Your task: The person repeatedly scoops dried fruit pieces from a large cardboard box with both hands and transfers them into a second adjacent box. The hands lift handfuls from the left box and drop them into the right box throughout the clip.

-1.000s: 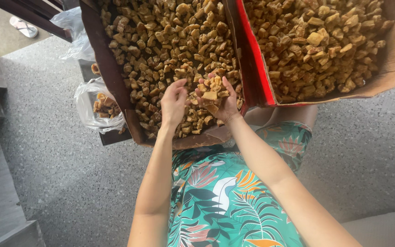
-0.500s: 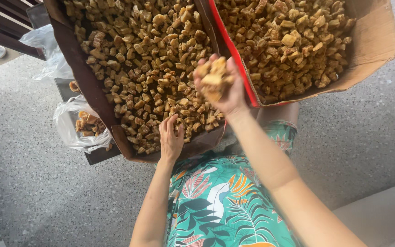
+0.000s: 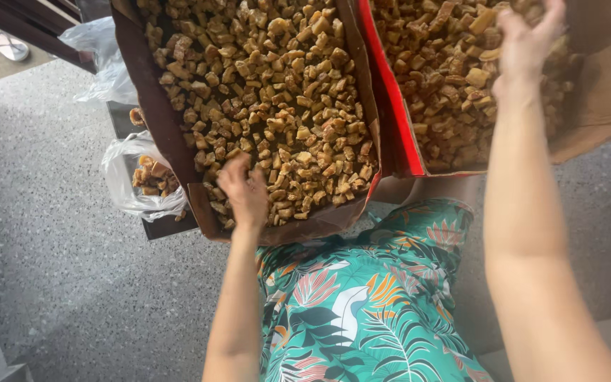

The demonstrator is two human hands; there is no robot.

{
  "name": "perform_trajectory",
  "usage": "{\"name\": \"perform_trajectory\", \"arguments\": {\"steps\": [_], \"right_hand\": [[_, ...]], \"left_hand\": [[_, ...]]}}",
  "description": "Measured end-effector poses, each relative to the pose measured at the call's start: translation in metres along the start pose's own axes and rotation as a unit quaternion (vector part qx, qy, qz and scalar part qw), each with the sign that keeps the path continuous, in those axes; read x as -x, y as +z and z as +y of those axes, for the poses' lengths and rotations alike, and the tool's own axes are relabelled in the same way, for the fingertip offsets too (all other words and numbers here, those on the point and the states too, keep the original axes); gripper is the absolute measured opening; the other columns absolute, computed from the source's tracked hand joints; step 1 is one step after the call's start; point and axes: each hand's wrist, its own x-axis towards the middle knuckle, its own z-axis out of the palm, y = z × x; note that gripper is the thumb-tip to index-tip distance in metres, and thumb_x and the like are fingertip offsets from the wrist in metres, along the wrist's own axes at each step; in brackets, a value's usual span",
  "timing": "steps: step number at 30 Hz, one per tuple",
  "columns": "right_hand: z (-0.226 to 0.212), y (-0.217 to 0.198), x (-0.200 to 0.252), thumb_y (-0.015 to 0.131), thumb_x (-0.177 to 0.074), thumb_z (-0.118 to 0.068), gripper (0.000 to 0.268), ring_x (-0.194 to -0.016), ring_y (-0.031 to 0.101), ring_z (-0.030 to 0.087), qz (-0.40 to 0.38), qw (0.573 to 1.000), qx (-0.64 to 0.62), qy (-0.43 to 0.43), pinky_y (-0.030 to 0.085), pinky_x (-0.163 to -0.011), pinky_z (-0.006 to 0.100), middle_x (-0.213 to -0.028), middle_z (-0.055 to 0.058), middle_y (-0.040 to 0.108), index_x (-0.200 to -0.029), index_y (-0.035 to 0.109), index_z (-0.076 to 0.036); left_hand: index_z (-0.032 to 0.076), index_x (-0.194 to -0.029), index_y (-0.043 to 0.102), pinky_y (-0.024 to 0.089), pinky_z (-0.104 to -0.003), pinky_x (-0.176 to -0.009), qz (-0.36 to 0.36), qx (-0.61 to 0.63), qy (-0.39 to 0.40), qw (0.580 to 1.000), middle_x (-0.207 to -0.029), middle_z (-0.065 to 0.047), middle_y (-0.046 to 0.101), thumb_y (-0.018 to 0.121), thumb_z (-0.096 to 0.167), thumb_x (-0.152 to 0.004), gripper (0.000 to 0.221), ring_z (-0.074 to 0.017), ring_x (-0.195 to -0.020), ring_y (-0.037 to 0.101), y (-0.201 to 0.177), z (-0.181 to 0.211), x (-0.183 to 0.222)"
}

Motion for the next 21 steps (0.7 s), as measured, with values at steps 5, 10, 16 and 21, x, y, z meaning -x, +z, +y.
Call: {"name": "perform_trajectory", "arguments": {"steps": [5, 10, 16, 21], "right_hand": [[-0.042, 0.119, 0.111, 0.065, -0.093, -0.006, 0.045, -0.098, 0.064, 0.02, -0.222, 0.972, -0.019, 0.079, 0.065, -0.081, 0.032, -0.131, 0.015, 0.056, -0.135, 0.053, -0.004], [-0.05, 0.198, 0.203, 0.074, -0.092, -0.041, 0.079, -0.146, 0.021, 0.048, -0.402, 0.852, 0.334, 0.036, 0.024, -0.111, 0.069, -0.166, 0.023, 0.015, -0.158, 0.037, -0.018], [-0.043, 0.209, 0.284, 0.075, -0.089, -0.059, 0.074, -0.145, 0.024, 0.05, -0.46, 0.78, 0.424, -0.013, 0.029, -0.114, 0.073, -0.163, 0.017, 0.017, -0.149, 0.044, -0.028], [-0.039, 0.2, 0.295, 0.077, -0.089, -0.04, 0.061, -0.136, 0.042, 0.041, -0.467, 0.77, 0.435, 0.004, 0.046, -0.108, 0.063, -0.15, 0.015, 0.037, -0.144, 0.052, -0.03]], "left_hand": [[0.023, -0.163, 0.021, 0.026, -0.062, -0.118, -0.136, -0.089, -0.229, 0.96, -0.164, -0.023, 0.017, 0.073, 0.036, -0.101, 0.082, -0.0505, -0.148, 0.015, -0.035, -0.047, -0.082], [0.036, -0.163, 0.009, 0.019, -0.07, -0.116, -0.312, -0.193, -0.266, 0.891, -0.17, -0.015, -0.007, 0.067, 0.064, -0.087, 0.1, -0.0517, -0.149, 0.002, -0.022, -0.02, -0.078], [0.03, -0.157, 0.031, 0.051, -0.059, -0.096, -0.337, -0.18, -0.145, 0.913, -0.146, -0.026, 0.036, 0.08, 0.051, -0.085, 0.09, -0.0502, -0.124, 0.043, -0.005, 0.026, -0.006], [0.026, -0.139, 0.056, 0.056, -0.051, -0.092, -0.288, -0.122, -0.103, 0.944, -0.136, -0.021, 0.047, 0.083, 0.029, -0.089, 0.056, -0.0449, -0.122, 0.05, 0.003, 0.034, 0.009]]}}
